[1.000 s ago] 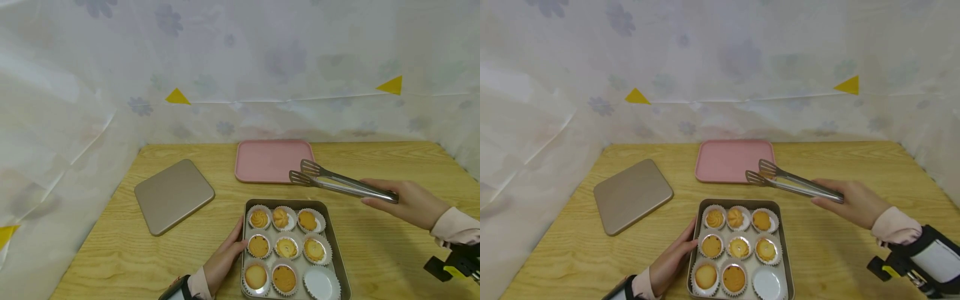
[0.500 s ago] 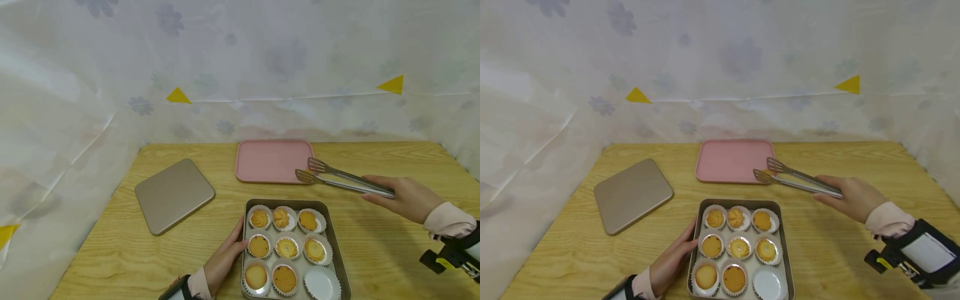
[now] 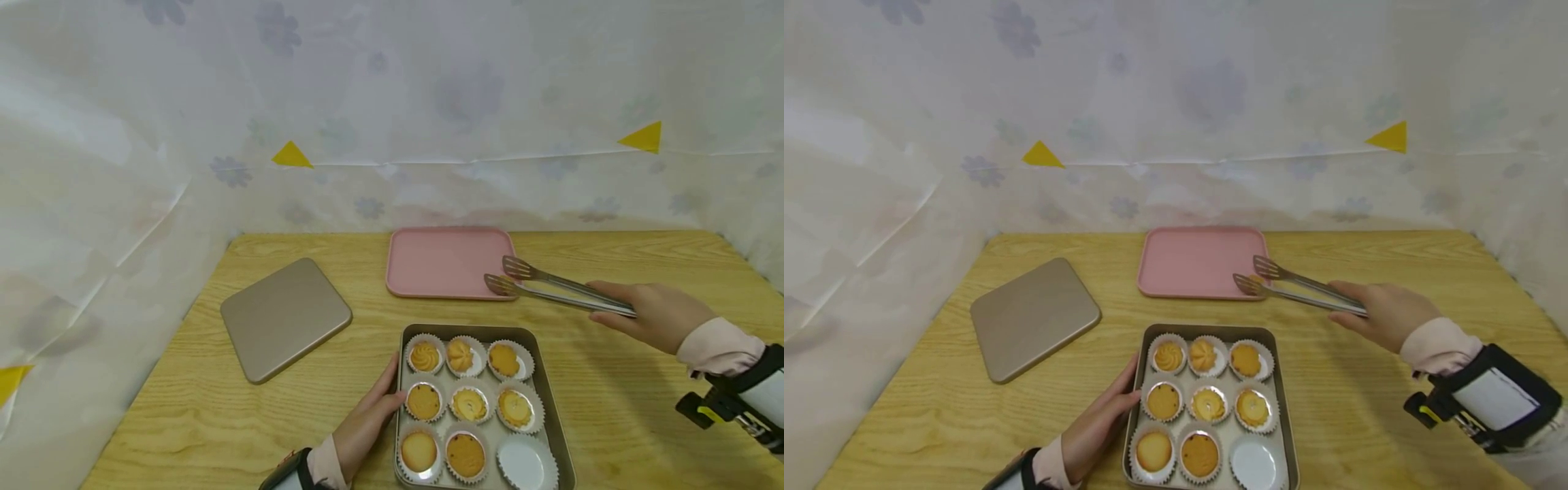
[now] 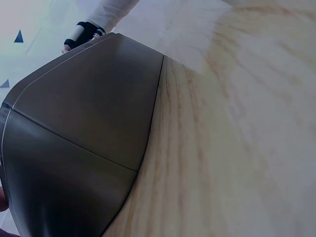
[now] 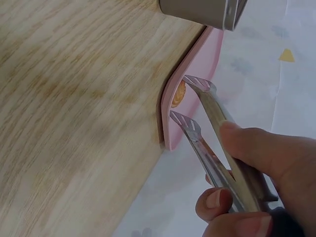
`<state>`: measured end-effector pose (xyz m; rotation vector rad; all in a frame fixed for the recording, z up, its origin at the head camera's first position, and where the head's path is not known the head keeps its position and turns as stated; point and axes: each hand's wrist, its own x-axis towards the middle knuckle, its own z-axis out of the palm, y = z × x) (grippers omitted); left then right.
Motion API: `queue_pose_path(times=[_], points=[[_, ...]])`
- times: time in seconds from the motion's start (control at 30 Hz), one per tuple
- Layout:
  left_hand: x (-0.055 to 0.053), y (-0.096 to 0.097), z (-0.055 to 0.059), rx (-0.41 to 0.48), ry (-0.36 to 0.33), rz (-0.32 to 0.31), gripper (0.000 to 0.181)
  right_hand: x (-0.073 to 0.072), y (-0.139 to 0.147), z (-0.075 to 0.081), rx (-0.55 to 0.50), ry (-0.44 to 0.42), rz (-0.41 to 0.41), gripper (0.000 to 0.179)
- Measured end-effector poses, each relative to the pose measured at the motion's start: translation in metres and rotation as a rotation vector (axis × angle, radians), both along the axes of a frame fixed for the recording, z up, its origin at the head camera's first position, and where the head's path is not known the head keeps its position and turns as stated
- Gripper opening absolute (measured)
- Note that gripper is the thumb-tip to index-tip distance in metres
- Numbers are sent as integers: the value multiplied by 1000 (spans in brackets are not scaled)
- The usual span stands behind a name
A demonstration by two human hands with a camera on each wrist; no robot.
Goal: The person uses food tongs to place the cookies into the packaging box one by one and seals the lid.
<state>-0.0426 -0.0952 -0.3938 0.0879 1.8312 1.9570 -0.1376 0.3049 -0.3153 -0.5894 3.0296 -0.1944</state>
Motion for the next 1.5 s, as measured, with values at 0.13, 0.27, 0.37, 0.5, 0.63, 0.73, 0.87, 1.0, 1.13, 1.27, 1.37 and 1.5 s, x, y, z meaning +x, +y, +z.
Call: queue_pose_path(times=[0.13,0.27,0.37,0.5,0.63,0.73,0.87,1.0,1.13,1.27,1.37,1.5], points=[[0,0,0,1,1,-2,68,-1,1,0,-9,2,4,59],[0,0,0,2,5,-5,67,-1,2,0,-10,7,-2,58],[0,0,0,2,5,-6,68,-1,1,0,-6,25,6,57],[0,0,0,0,2,-6,68,-2,0,0,11,56,21,56],[0,0,-1,3,4,-8,68,-3,0,-2,14,87,34,54],[0,0,-1,11,7,-12,68,-1,0,-4,-10,108,32,53],[0,0,-2,17,4,-17,68,0,0,-8,-57,123,25,53],[0,0,-1,11,0,-15,68,0,1,-9,-105,139,23,51],[0,0,-1,15,-3,-15,68,0,2,-7,-113,156,15,50],[0,0,0,17,5,-17,68,-1,1,-6,-92,125,12,53],[0,0,0,18,9,-17,68,-1,1,-5,-84,88,2,56],[0,0,0,19,2,-14,68,-1,2,-5,-55,72,-10,58]])
